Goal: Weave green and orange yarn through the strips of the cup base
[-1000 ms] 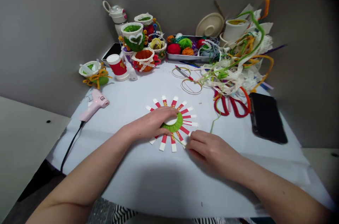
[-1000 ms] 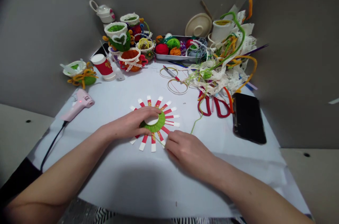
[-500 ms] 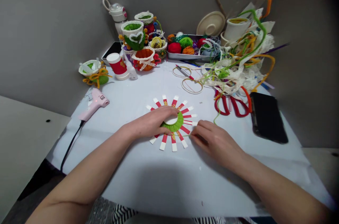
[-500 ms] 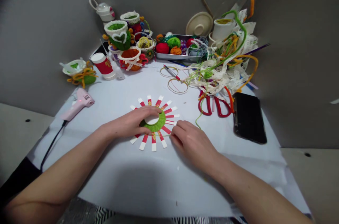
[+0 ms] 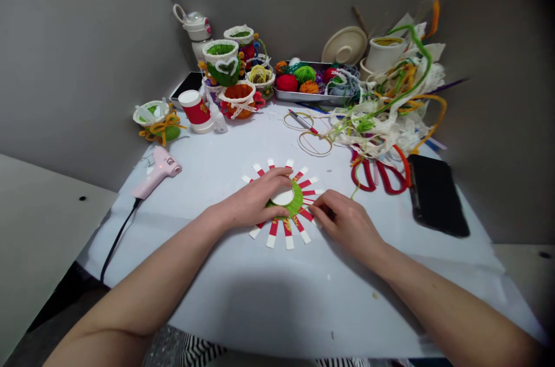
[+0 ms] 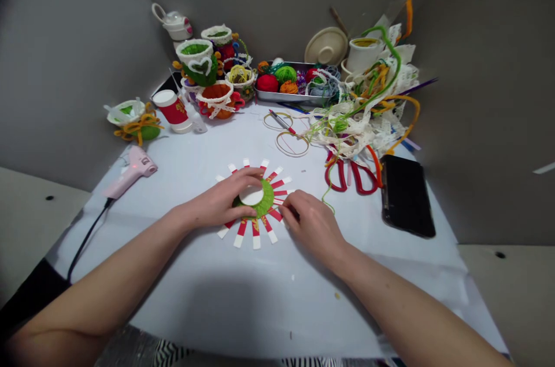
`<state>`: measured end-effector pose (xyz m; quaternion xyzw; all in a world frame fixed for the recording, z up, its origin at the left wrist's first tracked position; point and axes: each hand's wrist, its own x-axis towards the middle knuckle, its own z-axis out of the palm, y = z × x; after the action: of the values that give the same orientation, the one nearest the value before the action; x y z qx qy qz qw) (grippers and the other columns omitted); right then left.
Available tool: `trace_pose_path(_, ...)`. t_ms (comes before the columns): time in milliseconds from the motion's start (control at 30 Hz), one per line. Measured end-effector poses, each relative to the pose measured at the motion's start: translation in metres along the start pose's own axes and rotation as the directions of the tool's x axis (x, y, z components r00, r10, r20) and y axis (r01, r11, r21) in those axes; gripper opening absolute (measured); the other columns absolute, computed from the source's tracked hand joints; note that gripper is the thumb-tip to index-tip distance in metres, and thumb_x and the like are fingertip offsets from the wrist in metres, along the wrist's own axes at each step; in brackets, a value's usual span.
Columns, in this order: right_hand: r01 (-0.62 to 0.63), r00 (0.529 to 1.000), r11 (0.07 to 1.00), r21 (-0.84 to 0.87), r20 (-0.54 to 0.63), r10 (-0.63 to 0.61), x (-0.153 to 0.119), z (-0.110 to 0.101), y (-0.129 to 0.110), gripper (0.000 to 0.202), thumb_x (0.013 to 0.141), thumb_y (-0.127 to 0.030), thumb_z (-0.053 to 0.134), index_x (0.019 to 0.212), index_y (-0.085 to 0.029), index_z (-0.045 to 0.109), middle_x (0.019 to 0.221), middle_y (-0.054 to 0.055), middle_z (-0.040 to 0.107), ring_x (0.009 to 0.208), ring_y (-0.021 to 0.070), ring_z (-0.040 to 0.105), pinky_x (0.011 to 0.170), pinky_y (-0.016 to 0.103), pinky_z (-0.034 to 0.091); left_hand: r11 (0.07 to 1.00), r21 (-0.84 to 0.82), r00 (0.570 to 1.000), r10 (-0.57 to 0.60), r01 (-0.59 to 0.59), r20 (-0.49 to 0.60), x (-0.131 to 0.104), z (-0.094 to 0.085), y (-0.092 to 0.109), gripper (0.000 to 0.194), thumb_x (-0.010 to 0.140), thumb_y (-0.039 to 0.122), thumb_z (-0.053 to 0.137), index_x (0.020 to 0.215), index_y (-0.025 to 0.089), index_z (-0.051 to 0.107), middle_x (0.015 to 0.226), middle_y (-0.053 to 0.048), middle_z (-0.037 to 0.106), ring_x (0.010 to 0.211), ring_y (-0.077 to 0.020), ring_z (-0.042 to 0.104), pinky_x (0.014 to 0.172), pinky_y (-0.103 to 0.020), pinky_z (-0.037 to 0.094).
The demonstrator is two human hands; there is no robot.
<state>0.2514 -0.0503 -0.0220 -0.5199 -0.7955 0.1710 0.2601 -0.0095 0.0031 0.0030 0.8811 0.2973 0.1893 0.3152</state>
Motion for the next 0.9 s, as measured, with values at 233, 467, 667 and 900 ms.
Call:
trace_pose_path(233,0.051,0.999,0.999,0.015,0.012,-0.051,0.000,-0.004,-0.001,0.018,0.102,-0.022,0.059,0.084,-0.021,0.061,0.080,0.002,0.065,0.072,0.0171,0.060,0.065,0.029,0.043,0.992,0.099,0.996,-0.069,0.075,-0.065,0.001,0.003,0.004,0.048,0.092,0.033,0.079,0.131,0.021,0.054,0.130,-0.013,0.062,0.125,-0.0331,0.056,0.108,-0.054,0.050)
trace_pose_path(467,0.261,0.960,0.953,0.155,0.060,-0.273,-0.003,-0.009,-0.008,0.014,0.107,-0.018,0.054,0.105,-0.020,0.068,0.097,0.007,0.070,0.089,0.0192,0.066,0.078,0.032,0.054,0.998,0.065,0.999,-0.009,0.006,0.050,-0.001,-0.007,0.004,0.048,0.096,0.007,0.061,0.139,0.026,0.053,0.143,-0.010,0.064,0.137,-0.0291,0.057,0.114,-0.052,0.045)
trace_pose_path(667,0.341,0.935,0.933,0.116,0.060,-0.349,-0.007,-0.012,-0.013,0.013,0.105,-0.015,0.054,0.106,-0.019,0.067,0.093,0.006,0.069,0.083,0.0181,0.065,0.072,0.030,0.053,0.998,0.045,0.992,-0.043,0.038,0.116,0.001,-0.010,0.006,0.045,0.096,0.023,0.072,0.137,0.024,0.053,0.148,-0.012,0.061,0.141,-0.0322,0.054,0.116,-0.054,0.042)
trace_pose_path(900,0.397,0.894,0.918,0.024,0.216,-0.392,-0.016,-0.022,-0.020,0.026,0.107,-0.016,0.047,0.090,-0.017,0.066,0.082,0.005,0.063,0.073,0.0165,0.059,0.063,0.029,0.046,0.998,0.031,0.988,-0.063,0.059,0.141,-0.001,-0.010,0.003,0.047,0.096,0.027,0.075,0.136,0.028,0.053,0.152,-0.011,0.059,0.146,-0.0330,0.050,0.117,-0.055,0.036)
